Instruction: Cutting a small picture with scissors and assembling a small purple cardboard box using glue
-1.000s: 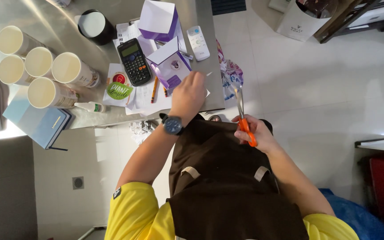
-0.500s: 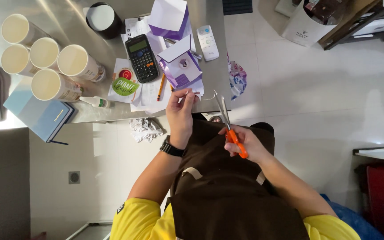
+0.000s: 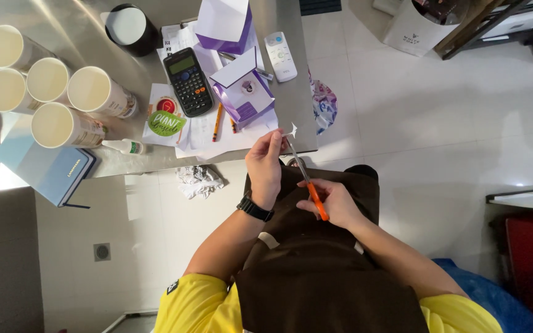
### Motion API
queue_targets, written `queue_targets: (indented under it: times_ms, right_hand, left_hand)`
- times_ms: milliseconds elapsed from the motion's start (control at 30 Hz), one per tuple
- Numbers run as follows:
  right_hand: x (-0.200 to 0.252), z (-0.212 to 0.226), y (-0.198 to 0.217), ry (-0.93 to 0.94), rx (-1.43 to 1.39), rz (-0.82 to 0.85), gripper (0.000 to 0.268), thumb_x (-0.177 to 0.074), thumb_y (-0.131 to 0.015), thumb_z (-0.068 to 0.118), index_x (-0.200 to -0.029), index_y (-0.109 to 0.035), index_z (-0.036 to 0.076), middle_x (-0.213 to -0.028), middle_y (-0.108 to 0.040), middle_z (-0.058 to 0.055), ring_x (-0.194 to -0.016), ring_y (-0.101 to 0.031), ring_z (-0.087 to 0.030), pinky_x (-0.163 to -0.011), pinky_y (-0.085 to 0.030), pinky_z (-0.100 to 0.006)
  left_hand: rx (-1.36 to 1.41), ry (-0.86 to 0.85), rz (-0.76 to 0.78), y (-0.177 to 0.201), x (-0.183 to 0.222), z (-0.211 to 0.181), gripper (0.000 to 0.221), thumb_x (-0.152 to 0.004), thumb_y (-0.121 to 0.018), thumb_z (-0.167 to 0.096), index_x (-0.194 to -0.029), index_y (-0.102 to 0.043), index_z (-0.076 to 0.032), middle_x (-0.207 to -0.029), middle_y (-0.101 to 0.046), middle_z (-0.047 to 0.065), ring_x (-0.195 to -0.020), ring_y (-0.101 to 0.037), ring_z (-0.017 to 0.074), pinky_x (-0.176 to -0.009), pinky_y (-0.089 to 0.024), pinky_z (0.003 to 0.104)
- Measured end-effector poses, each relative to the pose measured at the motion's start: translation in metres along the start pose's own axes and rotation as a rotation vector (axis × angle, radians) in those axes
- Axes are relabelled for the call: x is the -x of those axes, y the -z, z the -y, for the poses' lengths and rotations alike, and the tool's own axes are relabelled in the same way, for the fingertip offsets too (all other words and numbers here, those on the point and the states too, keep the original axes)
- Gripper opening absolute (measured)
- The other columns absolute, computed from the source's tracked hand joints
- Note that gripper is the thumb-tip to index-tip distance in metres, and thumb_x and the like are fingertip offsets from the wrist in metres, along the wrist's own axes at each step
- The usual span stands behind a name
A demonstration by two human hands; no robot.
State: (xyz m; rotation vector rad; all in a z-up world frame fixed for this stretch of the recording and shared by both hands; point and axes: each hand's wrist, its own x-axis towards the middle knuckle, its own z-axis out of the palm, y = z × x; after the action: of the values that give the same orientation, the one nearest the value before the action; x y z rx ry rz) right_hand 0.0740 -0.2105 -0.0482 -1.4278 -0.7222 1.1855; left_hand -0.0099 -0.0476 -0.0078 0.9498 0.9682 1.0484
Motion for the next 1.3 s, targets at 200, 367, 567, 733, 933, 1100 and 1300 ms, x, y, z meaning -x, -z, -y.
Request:
queue_targets:
  times_ms: [200,367,567,733,933,1100,1300]
  right_hand:
    - [-0.005,-0.008,-0.001,0.012,-0.020,-0.022,0.046,-0.072,-0.093,0.006,-0.112,-0.072,-0.003,-0.065,-0.071,-0.017,-0.042,-0.067,-0.019,-0.036,-0.052,-0.025]
    - [-0.002,-0.002,-0.002,-0.038,-0.047,-0.036,0.043,-0.073,-0.092,0.004,-0.111,-0.073,-0.003,-0.064,-0.070,-0.020,-0.040,-0.067,-0.023,-0.031,-0.051,-0.028]
    - [-0.007,-0.004,0.000,-0.032,-0.034,-0.041,0.045,-0.072,-0.093,0.005,-0.111,-0.073,-0.004,-0.064,-0.070,-0.019,-0.040,-0.067,-0.022,-0.029,-0.050,-0.027]
    - [-0.007,-0.007,0.001,-0.051,-0.029,-0.050,0.044,-0.072,-0.092,0.003,-0.110,-0.073,-0.004,-0.063,-0.068,-0.022,-0.041,-0.068,-0.025,-0.028,-0.051,-0.030]
    - [-0.006,-0.005,0.000,-0.067,-0.042,-0.036,0.044,-0.072,-0.092,0.002,-0.110,-0.072,-0.005,-0.062,-0.068,-0.023,-0.041,-0.067,-0.025,-0.028,-0.052,-0.031]
    - [-0.006,-0.005,0.001,-0.078,-0.043,-0.031,0.043,-0.071,-0.093,0.003,-0.109,-0.072,-0.005,-0.060,-0.067,-0.021,-0.038,-0.066,-0.025,-0.027,-0.051,-0.031]
    - [-0.006,-0.006,0.001,-0.113,-0.056,-0.028,0.041,-0.072,-0.091,0.000,-0.108,-0.072,-0.006,-0.059,-0.066,-0.023,-0.037,-0.065,-0.028,-0.026,-0.050,-0.033]
  left_hand:
    - [0.072,0.068,-0.046,-0.003,0.002,0.008,0.015,-0.098,-0.073,-0.013,-0.103,-0.076,0.001,-0.083,-0.073,0.011,-0.074,-0.062,0.0099,-0.076,-0.061,0.029]
    - [0.170,0.073,-0.080,-0.004,0.000,0.008,0.016,-0.101,-0.069,-0.011,-0.105,-0.074,0.003,-0.087,-0.073,0.015,-0.073,-0.062,0.0129,-0.074,-0.062,0.032]
    - [0.122,0.059,-0.059,-0.003,-0.003,0.021,0.013,-0.100,-0.071,-0.011,-0.100,-0.075,0.002,-0.083,-0.072,0.012,-0.071,-0.060,0.0123,-0.072,-0.061,0.031]
    - [0.093,0.117,-0.091,0.003,-0.003,0.029,0.013,-0.098,-0.073,-0.012,-0.098,-0.075,0.001,-0.089,-0.075,0.016,-0.073,-0.064,0.0130,-0.076,-0.064,0.036]
    - [0.114,0.131,-0.100,0.006,-0.004,0.038,0.012,-0.098,-0.073,-0.011,-0.099,-0.075,0.001,-0.091,-0.075,0.015,-0.075,-0.064,0.0122,-0.078,-0.064,0.035]
    - [0.125,0.154,-0.091,0.006,-0.006,0.042,0.013,-0.098,-0.073,-0.012,-0.098,-0.075,0.001,-0.087,-0.074,0.012,-0.074,-0.063,0.0104,-0.077,-0.063,0.033]
    - [0.142,0.162,-0.088,0.006,-0.009,0.046,0.013,-0.098,-0.074,-0.012,-0.096,-0.075,0.001,-0.083,-0.072,0.011,-0.071,-0.062,0.0100,-0.075,-0.063,0.032]
